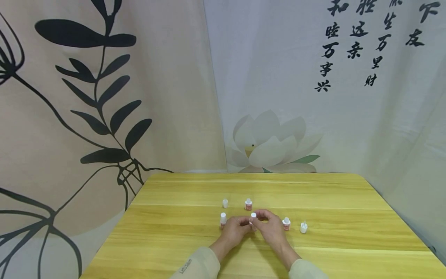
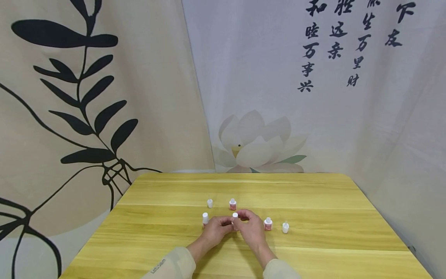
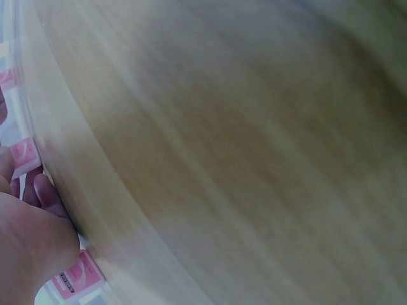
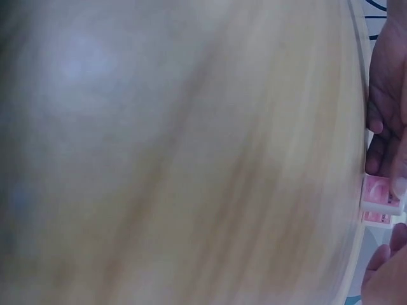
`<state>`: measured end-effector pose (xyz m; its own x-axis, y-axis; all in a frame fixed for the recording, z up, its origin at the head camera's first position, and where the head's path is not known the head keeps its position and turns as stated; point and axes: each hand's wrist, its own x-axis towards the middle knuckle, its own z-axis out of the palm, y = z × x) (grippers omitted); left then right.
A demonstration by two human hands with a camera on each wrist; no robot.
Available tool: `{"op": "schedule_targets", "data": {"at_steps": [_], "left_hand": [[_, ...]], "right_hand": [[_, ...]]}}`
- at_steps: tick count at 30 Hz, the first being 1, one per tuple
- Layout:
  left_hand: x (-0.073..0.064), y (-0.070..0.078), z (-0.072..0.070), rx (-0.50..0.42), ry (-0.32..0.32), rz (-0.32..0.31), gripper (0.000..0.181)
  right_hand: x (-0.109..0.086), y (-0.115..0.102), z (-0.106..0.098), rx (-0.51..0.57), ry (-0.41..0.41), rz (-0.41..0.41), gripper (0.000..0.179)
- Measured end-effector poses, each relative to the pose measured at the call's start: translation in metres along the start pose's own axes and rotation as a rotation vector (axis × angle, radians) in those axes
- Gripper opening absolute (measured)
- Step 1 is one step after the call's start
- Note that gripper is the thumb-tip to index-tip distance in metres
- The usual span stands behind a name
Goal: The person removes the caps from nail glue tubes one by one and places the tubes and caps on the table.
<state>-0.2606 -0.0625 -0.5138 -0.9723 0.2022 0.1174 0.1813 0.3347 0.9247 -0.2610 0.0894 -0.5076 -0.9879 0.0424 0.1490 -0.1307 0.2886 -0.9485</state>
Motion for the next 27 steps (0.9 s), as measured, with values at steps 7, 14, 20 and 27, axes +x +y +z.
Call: {"op": "schedule_targets", "data": {"at_steps": [7, 14, 20, 27], "left_hand": [[0.0002, -0.0008, 0.0001, 0.013, 0.000, 0.015, 0.016], [-0.0009, 0.0007, -0.0009, 0.005, -0.019, 0.003, 0.018], [-0.0001, 0.0007, -0.0014, 0.000, -0.034, -0.001, 0.019], [0.0012, -0.0002, -0.0002, -0.002, -0.031, 0.008, 0.018]], "right_hand": [[-0.0008, -0.0007, 0.0000, -0.007, -0.008, 0.001, 0.025], [-0.0007, -0.0038, -0.0015, -0.010, -0.019, 0.000, 0.028], [0.0018, -0.0078, -0.0045, 0.023, -0.023, 0.002, 0.024], [0.0023, -0.0067, -0.0050, 0.037, -0.014, 0.006, 0.021]]}}
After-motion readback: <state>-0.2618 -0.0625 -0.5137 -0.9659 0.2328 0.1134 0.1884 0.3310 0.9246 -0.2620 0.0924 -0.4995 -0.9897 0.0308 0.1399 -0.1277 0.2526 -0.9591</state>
